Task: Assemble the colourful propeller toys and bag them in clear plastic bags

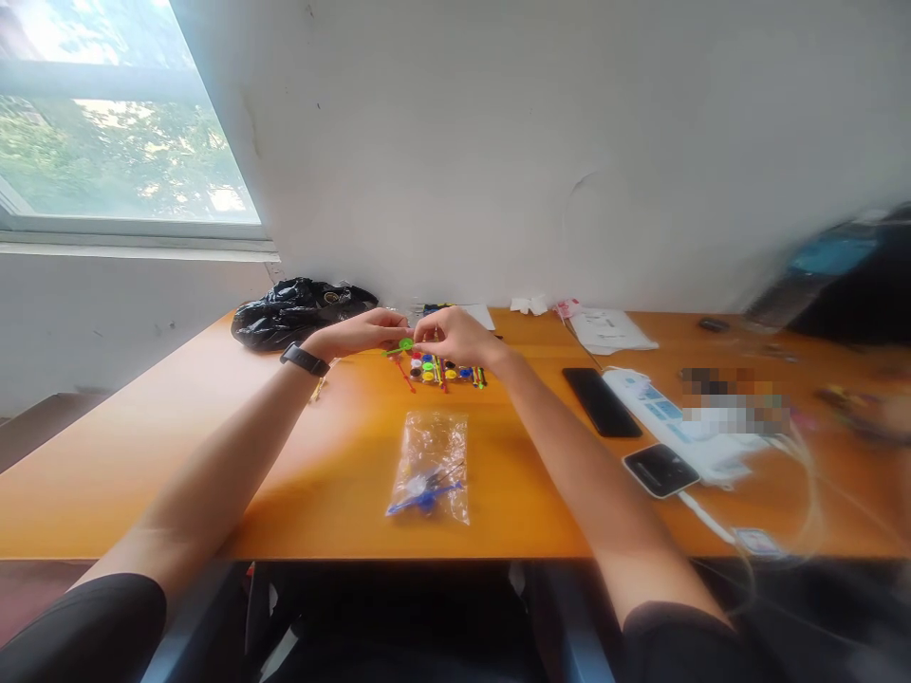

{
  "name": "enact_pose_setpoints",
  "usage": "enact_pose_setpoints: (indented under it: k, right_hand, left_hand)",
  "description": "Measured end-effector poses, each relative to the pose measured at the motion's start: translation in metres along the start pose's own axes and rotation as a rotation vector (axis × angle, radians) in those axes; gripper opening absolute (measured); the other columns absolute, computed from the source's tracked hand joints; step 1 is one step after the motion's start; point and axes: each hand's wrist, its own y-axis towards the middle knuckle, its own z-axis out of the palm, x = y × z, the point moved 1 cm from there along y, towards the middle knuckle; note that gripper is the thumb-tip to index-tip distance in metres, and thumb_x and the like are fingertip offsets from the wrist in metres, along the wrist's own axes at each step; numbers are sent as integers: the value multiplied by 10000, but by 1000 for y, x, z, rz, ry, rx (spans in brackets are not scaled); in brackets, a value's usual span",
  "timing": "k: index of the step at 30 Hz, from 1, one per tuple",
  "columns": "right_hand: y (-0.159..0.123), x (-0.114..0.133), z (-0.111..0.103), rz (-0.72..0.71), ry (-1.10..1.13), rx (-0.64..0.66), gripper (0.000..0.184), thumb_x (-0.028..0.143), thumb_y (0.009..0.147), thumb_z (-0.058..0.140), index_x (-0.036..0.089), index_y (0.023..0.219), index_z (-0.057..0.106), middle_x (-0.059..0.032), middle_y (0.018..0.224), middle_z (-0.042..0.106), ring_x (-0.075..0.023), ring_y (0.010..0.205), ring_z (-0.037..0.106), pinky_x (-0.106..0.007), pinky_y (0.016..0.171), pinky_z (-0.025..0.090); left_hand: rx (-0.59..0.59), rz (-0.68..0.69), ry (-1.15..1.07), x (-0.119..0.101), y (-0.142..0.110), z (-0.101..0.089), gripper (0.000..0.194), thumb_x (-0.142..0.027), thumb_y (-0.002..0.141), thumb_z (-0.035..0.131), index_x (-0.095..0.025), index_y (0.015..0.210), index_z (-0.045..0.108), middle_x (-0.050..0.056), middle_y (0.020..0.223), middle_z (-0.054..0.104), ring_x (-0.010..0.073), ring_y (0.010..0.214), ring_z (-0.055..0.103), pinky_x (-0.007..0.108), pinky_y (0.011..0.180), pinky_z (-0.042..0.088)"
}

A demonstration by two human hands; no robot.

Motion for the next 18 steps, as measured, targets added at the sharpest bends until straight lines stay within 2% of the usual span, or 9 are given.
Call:
enact_pose_setpoints:
  k: [5,10,14,18]
  right_hand:
    - [0,0,-1,-43,12,-22,286,455,865,760,171,858,790,-32,771,683,-129,644,508,-291,594,358]
    - [-1,2,-6,-17,37,-18,314,477,850,777,164,858,792,-38,760,677,-135,653,512,-295,597,365]
    - [-3,6,-11,8,45,-26,365,523,836,789,159,867,793,-41,755,675,-135,656,501,-293,592,365]
    - [-4,10,-15,28,21,-54,420,581,850,763,161,850,776,-30,728,654,-131,645,487,-290,581,351]
  left_hand:
    - [2,-6,-55,-3,-1,2,372,-432,982,709,-154,755,614,15,688,574,80,574,482,224,542,336]
    - [3,5,-85,-13,-5,3,404,-462,975,736,-151,749,612,29,685,601,76,570,491,218,533,329]
    - [4,58,-147,-26,-10,6,332,-474,956,764,-157,889,692,46,761,657,92,627,561,218,571,403]
    - [19,87,-53,-34,-12,9,350,-483,917,803,-144,971,733,74,846,727,118,706,650,219,630,491]
